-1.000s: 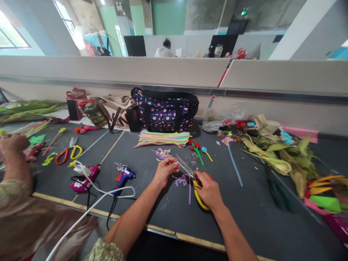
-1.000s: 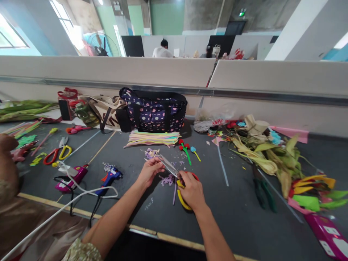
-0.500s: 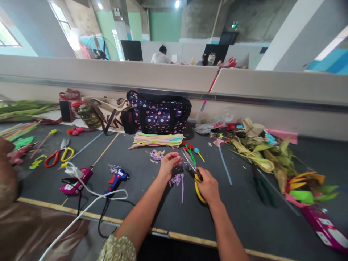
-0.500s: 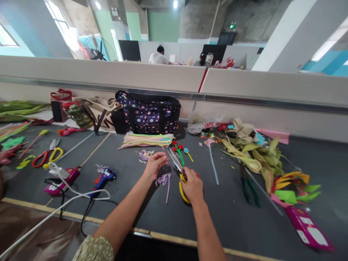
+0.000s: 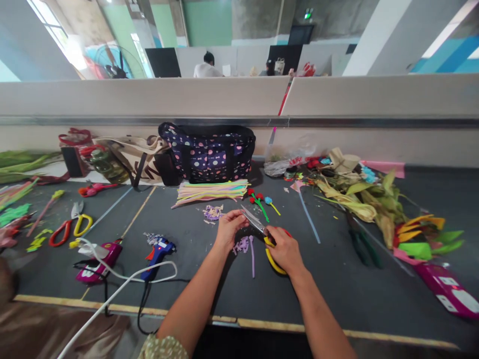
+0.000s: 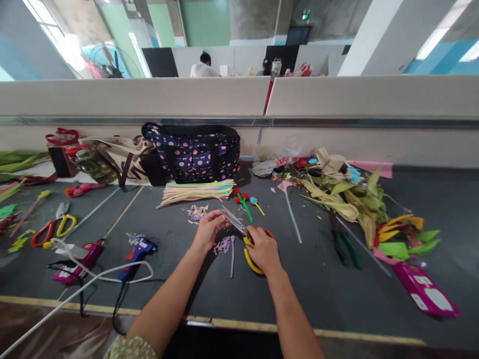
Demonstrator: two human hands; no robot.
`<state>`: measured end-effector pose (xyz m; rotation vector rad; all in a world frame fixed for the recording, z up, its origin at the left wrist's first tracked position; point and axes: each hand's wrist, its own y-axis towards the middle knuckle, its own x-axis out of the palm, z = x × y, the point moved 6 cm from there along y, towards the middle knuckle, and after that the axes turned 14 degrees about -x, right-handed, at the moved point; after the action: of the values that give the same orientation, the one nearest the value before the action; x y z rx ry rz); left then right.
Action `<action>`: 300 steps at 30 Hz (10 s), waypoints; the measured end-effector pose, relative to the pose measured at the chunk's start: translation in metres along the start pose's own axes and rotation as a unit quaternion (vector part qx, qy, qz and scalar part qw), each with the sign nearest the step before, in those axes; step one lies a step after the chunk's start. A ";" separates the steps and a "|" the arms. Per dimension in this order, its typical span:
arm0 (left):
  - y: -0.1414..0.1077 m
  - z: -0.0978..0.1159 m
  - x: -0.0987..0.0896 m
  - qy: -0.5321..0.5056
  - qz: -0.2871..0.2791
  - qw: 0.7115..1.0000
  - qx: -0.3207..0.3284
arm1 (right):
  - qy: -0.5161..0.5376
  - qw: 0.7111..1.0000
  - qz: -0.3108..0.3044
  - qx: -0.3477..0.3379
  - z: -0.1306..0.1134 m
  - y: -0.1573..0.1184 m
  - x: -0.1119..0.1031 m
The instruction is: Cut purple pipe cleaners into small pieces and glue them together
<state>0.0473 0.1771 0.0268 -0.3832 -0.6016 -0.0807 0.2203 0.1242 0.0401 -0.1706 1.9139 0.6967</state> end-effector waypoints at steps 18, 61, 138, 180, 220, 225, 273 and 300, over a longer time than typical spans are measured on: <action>-0.002 0.003 -0.004 -0.003 0.037 0.999 -0.023 | -0.022 1.000 -0.010 0.001 -0.001 0.000 0.003; -0.002 -0.003 -0.007 -0.015 0.058 0.996 -0.061 | -0.029 0.997 -0.070 0.013 -0.001 -0.001 0.006; 0.003 -0.006 -0.004 -0.062 0.003 0.994 -0.090 | -0.046 0.997 -0.057 0.040 -0.009 0.000 0.005; 0.008 -0.011 -0.009 -0.042 0.017 0.995 -0.089 | -0.021 0.996 -0.083 0.035 -0.007 0.000 0.007; 0.002 -0.004 -0.008 -0.081 0.020 0.991 -0.109 | -0.083 0.994 -0.051 0.048 -0.008 0.001 0.001; 0.001 -0.002 -0.005 -0.068 0.004 0.993 -0.097 | -0.076 0.994 -0.051 0.051 -0.006 0.000 0.002; 0.004 -0.007 -0.004 -0.035 -0.027 0.996 -0.082 | -0.015 0.999 -0.033 0.035 -0.008 -0.001 0.005; 0.002 -0.003 -0.007 -0.081 0.009 0.992 -0.098 | -0.055 0.997 -0.015 0.045 -0.009 0.002 -0.004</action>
<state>0.0434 0.1775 0.0194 -0.5889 -0.7539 -0.0920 0.2140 0.1199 0.0473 -0.1025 1.8303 0.5872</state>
